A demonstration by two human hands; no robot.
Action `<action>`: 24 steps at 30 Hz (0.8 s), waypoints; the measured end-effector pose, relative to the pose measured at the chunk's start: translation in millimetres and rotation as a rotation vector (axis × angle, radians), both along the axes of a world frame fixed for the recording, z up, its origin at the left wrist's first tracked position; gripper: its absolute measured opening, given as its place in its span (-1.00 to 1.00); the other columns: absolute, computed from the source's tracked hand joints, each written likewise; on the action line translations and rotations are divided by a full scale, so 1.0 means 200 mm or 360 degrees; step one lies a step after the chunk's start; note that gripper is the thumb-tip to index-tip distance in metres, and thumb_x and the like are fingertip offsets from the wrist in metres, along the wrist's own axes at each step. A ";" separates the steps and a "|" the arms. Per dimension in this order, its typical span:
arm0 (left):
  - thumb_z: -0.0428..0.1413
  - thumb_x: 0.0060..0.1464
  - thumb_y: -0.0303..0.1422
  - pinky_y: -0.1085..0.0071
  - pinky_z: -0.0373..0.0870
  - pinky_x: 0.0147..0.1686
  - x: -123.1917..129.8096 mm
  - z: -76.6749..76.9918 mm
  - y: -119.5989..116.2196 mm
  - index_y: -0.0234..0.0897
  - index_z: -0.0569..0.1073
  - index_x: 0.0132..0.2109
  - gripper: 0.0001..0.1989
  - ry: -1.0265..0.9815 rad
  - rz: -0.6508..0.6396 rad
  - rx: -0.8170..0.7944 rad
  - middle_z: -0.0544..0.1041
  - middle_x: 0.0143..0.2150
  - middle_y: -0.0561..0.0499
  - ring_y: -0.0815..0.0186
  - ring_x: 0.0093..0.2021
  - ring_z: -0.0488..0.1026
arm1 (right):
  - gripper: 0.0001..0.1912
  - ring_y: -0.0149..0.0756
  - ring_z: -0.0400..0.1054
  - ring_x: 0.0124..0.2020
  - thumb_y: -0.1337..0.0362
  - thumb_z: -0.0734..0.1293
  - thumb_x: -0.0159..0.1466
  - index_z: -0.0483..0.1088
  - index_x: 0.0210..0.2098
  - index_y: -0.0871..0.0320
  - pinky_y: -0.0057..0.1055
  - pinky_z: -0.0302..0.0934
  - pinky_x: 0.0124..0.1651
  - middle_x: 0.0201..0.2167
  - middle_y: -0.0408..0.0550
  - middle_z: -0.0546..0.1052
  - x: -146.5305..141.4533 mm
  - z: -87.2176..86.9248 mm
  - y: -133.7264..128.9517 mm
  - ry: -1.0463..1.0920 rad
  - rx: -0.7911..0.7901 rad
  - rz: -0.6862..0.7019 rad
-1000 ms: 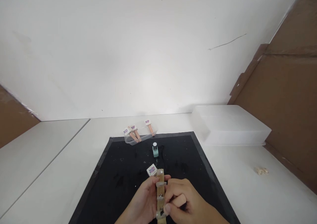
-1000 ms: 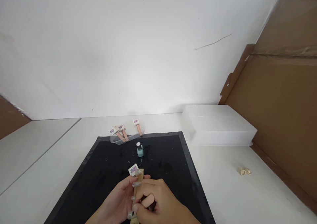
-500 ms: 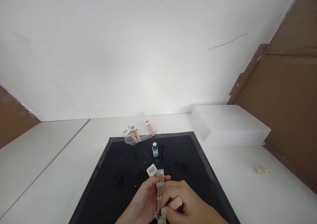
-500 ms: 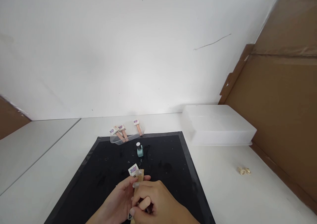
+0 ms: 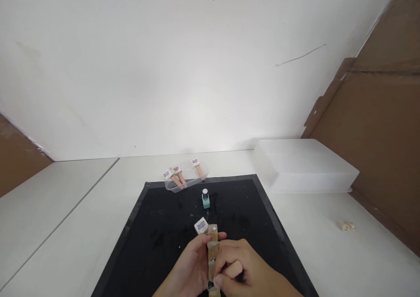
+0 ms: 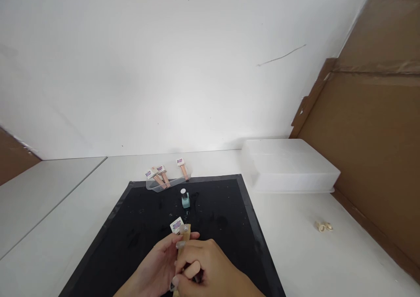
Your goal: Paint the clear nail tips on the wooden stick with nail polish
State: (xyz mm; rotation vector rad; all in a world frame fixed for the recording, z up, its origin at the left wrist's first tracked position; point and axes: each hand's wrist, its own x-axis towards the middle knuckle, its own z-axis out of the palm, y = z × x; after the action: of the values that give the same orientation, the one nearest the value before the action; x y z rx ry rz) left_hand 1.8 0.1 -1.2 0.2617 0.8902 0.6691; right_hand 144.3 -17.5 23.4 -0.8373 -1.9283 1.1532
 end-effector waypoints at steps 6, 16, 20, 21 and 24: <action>-0.04 -0.02 -0.32 0.38 0.25 -0.45 0.00 0.02 -0.01 -0.37 0.40 -0.18 -0.72 -0.0077 -0.0027 -0.0031 0.45 -0.52 0.02 0.30 -0.50 0.40 | -0.87 -0.44 0.09 -0.62 0.44 0.20 0.01 0.17 -0.61 0.13 -0.53 0.10 -0.49 -0.67 -0.24 0.21 0.00 0.00 0.00 -0.0034 0.0025 -0.0073; -0.03 -0.02 -0.32 0.37 0.29 -0.38 -0.01 0.01 0.00 -0.36 0.34 -0.11 -0.68 -0.0151 -0.0062 -0.0048 0.44 -0.51 0.04 0.31 -0.49 0.41 | -0.84 -0.47 0.05 -0.65 0.47 0.15 -0.10 0.04 -0.66 0.13 -0.53 0.01 -0.53 -0.70 -0.28 0.13 0.01 0.00 0.01 -0.0074 0.0139 -0.0176; -0.03 -0.02 -0.29 0.37 0.29 -0.38 -0.01 -0.01 0.00 -0.35 0.33 -0.09 -0.66 -0.0149 -0.0056 -0.0037 0.44 -0.51 0.05 0.34 -0.53 0.38 | -0.84 -0.47 0.06 -0.66 0.46 0.14 -0.07 0.04 -0.67 0.13 -0.54 0.02 -0.53 -0.71 -0.26 0.16 0.01 0.00 0.01 -0.0055 0.0134 -0.0162; -0.02 -0.02 -0.29 0.37 0.29 -0.39 -0.02 -0.01 0.00 -0.34 0.33 -0.08 -0.66 -0.0153 -0.0048 -0.0033 0.45 -0.51 0.05 0.35 -0.53 0.38 | -0.83 -0.46 0.07 -0.65 0.45 0.14 -0.06 0.04 -0.68 0.13 -0.53 0.03 -0.52 -0.72 -0.26 0.17 0.02 0.01 0.01 -0.0040 0.0138 -0.0168; -0.02 -0.01 -0.29 0.41 0.26 -0.42 -0.03 -0.03 0.00 -0.33 0.33 -0.09 -0.67 -0.0179 -0.0044 -0.0023 0.46 -0.48 0.03 0.35 -0.51 0.39 | -0.82 -0.43 0.13 -0.63 0.43 0.15 -0.01 0.05 -0.67 0.13 -0.52 0.05 -0.52 -0.70 -0.22 0.23 0.02 0.03 0.01 0.0066 0.0149 -0.0168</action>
State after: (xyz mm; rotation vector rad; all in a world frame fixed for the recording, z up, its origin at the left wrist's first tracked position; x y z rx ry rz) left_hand -3.6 -0.6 -6.5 0.2209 0.7825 0.6453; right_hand 147.6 -16.2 29.5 -0.8475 -1.8663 1.0022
